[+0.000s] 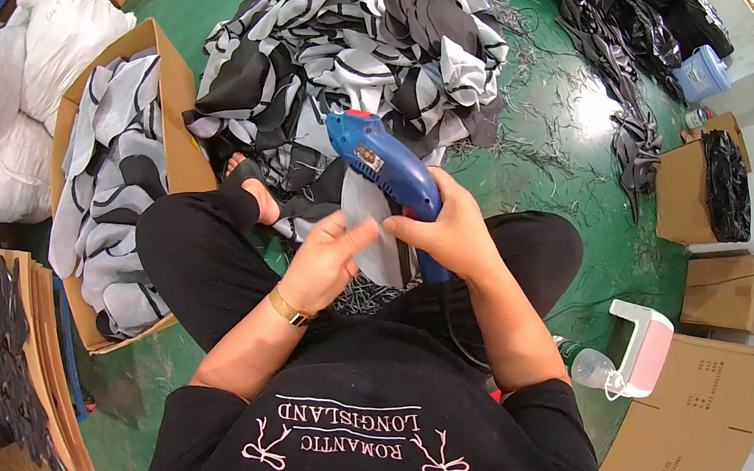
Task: Using a hot glue gun to apply adhesive to the edges of fabric pieces for shoe manufacturing.
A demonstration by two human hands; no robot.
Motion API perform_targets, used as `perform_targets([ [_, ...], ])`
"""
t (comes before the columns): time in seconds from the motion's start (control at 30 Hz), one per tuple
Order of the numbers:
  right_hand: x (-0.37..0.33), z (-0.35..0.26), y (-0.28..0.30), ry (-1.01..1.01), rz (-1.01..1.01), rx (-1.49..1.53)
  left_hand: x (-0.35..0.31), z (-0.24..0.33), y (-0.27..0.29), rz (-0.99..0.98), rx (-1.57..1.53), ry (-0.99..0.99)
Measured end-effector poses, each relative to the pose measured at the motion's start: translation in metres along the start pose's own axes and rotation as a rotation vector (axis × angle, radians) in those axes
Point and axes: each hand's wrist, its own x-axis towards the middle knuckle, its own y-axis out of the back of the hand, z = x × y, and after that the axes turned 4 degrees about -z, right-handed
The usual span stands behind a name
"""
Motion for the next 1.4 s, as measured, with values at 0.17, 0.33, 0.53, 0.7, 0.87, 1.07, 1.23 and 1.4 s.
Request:
perform_targets([
  [0.17,-0.007,0.02,-0.005,-0.099,-0.082,0.191,0.004,0.01,0.003,0.147,-0.07,0.009],
  [0.33,-0.028,0.027,0.019,-0.116,-0.032,0.338,0.003,0.022,0.012,0.219,-0.138,-0.032],
  [0.53,-0.063,0.028,0.032,-0.234,-0.159,0.277,0.005,0.031,0.019,0.307,0.014,-0.153],
  [0.7,-0.066,0.034,0.025,-0.279,-0.19,0.22,0.005,0.033,0.014,0.354,0.121,-0.213],
  [0.87,-0.064,0.039,0.02,-0.282,-0.167,0.282,0.0,0.038,0.01,0.37,0.16,-0.206],
  [1.07,-0.06,0.035,0.021,-0.261,-0.175,0.271,-0.002,0.04,0.013,0.333,0.261,-0.199],
  [1.23,-0.057,0.031,0.024,-0.247,-0.197,0.277,-0.005,0.046,0.008,0.294,0.319,-0.182],
  [1.4,-0.055,0.03,0.028,-0.277,-0.22,0.28,-0.007,0.053,0.005,0.221,0.438,-0.125],
])
